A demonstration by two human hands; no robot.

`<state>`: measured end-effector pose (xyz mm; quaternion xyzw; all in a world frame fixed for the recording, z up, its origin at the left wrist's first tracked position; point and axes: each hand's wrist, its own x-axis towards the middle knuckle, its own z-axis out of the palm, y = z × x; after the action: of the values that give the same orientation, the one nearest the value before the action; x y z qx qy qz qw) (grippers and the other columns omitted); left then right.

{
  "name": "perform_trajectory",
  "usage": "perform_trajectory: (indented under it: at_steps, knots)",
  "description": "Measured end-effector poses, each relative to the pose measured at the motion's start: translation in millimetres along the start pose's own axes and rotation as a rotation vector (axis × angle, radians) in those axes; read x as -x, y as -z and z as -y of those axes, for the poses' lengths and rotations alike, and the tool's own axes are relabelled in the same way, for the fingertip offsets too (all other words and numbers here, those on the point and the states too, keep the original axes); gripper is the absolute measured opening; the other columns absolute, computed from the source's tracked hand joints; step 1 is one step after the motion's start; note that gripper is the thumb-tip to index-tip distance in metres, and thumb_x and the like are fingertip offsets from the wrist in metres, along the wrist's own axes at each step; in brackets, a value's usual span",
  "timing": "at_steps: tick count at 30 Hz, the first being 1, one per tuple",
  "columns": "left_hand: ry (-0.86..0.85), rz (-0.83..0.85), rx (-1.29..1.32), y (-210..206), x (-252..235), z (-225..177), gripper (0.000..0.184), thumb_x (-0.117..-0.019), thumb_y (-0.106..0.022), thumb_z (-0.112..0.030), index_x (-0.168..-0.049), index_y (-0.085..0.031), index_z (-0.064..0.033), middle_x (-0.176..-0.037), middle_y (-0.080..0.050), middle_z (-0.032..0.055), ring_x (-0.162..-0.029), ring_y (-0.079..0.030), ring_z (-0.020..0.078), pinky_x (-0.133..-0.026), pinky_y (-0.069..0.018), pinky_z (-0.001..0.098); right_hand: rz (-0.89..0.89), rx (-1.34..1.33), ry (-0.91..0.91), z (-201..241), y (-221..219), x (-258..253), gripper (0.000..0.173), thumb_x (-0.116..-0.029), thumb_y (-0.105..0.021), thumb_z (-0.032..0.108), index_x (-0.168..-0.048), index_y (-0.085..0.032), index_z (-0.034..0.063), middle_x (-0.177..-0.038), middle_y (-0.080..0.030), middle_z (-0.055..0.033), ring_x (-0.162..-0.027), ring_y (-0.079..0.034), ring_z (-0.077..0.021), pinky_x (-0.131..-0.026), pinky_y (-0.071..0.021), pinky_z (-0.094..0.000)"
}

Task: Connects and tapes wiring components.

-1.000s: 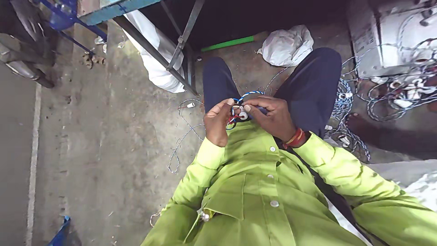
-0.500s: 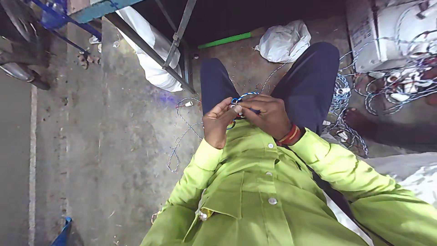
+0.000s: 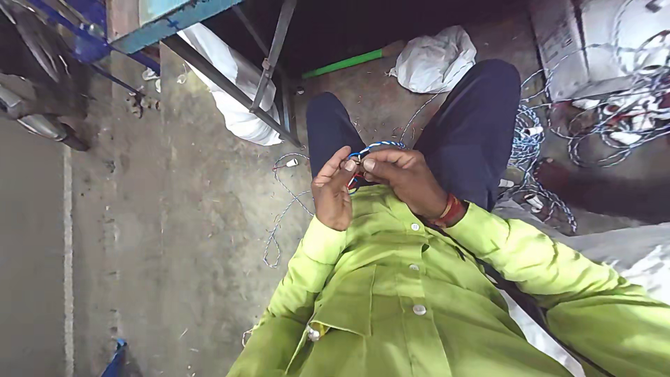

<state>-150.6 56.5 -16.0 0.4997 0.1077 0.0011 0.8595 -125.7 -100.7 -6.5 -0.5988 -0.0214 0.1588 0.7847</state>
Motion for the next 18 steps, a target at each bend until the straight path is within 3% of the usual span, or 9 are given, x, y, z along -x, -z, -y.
perform_trajectory:
  at_steps: [3, 8, 12, 18]
  knots:
    - [-0.024, -0.002, 0.014, 0, 0, 3, 0.032, -0.0979, -0.064, -0.004, -0.128, -0.070, -0.0108, -0.106, -0.073, 0.0014, -0.091, -0.069, 0.0067, -0.084, -0.0584, 0.0237, 0.009, -0.114, -0.222, 5, -4, 3, 0.012, -0.1014, -0.061, 0.009, -0.104, -0.071, 0.0042, -0.089, -0.070, -0.0024, -0.075, -0.066, -0.0076, -0.072, -0.0589, -0.0232]
    - [-0.065, 0.036, 0.013, 2, -1, 5, 0.032, -0.0973, -0.064, -0.002, -0.128, -0.070, -0.0092, -0.108, -0.073, 0.0031, -0.093, -0.070, 0.0079, -0.085, -0.0583, 0.0248, 0.110, -0.347, -0.431, -3, 6, -14, 0.014, -0.1033, -0.057, 0.010, -0.104, -0.070, 0.0050, -0.089, -0.072, -0.0033, -0.072, -0.068, -0.0090, -0.064, -0.0583, -0.0239]
    - [-0.072, 0.063, 0.001, 3, 0, 6, 0.032, -0.0966, -0.065, -0.003, -0.128, -0.071, -0.0091, -0.107, -0.074, 0.0035, -0.092, -0.070, 0.0078, -0.085, -0.0584, 0.0248, 0.135, -0.351, -0.418, -5, 6, -16, 0.014, -0.1049, -0.054, 0.009, -0.103, -0.067, 0.0049, -0.089, -0.069, -0.0029, -0.072, -0.066, -0.0082, -0.064, -0.0572, -0.0226]
    - [-0.089, 0.052, -0.015, 1, 0, 7, 0.032, -0.0974, -0.065, -0.005, -0.129, -0.070, -0.0083, -0.107, -0.073, 0.0034, -0.092, -0.069, 0.0075, -0.084, -0.0582, 0.0244, 0.157, -0.256, -0.303, -6, 4, -13, 0.018, -0.1078, -0.047, 0.012, -0.105, -0.064, 0.0059, -0.093, -0.066, -0.0023, -0.080, -0.066, -0.0106, -0.072, -0.0591, -0.0270]
